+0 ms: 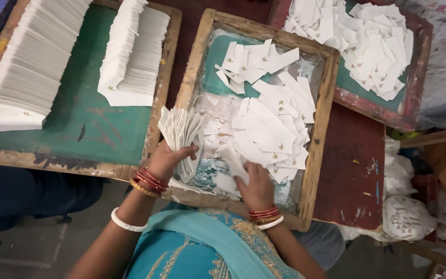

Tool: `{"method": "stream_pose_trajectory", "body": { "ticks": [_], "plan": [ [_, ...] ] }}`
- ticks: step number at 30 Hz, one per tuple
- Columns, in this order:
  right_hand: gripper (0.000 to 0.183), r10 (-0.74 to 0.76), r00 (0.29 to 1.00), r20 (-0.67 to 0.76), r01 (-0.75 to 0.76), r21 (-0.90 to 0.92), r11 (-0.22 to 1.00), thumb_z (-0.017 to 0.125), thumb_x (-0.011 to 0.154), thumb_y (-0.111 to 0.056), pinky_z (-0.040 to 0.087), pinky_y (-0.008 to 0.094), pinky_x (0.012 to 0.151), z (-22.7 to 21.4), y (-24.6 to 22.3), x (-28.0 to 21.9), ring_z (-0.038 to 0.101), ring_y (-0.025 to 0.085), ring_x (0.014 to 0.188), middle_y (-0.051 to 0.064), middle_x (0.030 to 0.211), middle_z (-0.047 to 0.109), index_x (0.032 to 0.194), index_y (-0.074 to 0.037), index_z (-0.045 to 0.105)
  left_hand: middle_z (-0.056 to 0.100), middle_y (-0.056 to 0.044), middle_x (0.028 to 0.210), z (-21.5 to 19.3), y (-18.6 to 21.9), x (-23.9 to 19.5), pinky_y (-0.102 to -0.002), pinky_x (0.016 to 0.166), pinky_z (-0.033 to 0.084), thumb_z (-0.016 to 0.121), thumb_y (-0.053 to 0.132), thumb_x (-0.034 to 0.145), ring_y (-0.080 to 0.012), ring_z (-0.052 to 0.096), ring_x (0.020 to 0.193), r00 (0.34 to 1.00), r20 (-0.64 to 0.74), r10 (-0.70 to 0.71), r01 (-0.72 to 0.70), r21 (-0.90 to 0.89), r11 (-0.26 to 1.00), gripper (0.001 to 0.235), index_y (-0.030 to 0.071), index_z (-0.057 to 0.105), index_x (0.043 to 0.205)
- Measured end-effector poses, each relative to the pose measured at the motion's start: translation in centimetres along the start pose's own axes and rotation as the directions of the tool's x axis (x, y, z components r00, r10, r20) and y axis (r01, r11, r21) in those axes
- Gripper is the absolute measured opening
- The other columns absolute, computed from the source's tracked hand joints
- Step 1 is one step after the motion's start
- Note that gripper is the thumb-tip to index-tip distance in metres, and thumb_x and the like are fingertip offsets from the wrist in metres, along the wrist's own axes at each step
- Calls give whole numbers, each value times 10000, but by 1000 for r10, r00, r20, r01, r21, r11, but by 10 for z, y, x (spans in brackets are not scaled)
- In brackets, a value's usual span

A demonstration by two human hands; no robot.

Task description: The recorder is sorting a pile of printed paper labels and stacking them into neat rows on a workbench.

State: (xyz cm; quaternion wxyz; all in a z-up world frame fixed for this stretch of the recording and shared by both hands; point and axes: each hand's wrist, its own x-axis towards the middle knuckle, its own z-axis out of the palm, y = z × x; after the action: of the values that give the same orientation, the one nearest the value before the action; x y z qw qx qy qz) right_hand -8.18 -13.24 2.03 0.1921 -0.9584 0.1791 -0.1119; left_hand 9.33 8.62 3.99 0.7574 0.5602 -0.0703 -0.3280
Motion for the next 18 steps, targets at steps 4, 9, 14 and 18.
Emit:
{"method": "stream_pose_trajectory", "body": {
  "ticks": [4, 9, 14, 18],
  "plan": [
    [471, 123, 977, 174, -163, 241, 957, 818, 773, -218, 582, 419, 751, -21, -22, 15, 722, 307, 874, 118, 962, 709, 1188, -105, 625, 706, -54, 819, -8, -6, 3, -295, 668, 504, 770, 96, 830, -149, 670, 744, 1000, -15, -5, 5, 29, 1000, 189, 23, 698, 988],
    [627, 369, 901, 227, -419, 241, 875, 834, 720, -160, 603, 418, 757, -40, 5, 45, 741, 312, 868, 126, 968, 730, 1303, -148, 602, 694, -29, 825, -16, -2, 4, -287, 690, 527, 770, 106, 846, -135, 671, 748, 998, -39, 57, -55, 63, 996, 172, 36, 680, 975],
    [458, 89, 995, 49, -92, 58, 994, 894, 682, -165, 553, 442, 773, -27, 30, 37, 678, 341, 911, 165, 972, 694, 1053, -62, 647, 698, -28, 836, -13, -16, 13, -290, 686, 520, 780, 77, 836, -139, 666, 752, 998, -1, 61, -61, 28, 998, 176, 32, 689, 980],
    [284, -101, 966, 239, 16, 334, 942, 771, 692, -108, 561, 401, 823, -40, 37, 30, 686, 271, 919, 84, 959, 714, 947, -85, 648, 719, -55, 877, -22, -20, 19, -303, 728, 543, 802, 99, 867, -149, 673, 811, 993, 76, 86, -101, 219, 970, 188, -3, 708, 994]
  ]
}}
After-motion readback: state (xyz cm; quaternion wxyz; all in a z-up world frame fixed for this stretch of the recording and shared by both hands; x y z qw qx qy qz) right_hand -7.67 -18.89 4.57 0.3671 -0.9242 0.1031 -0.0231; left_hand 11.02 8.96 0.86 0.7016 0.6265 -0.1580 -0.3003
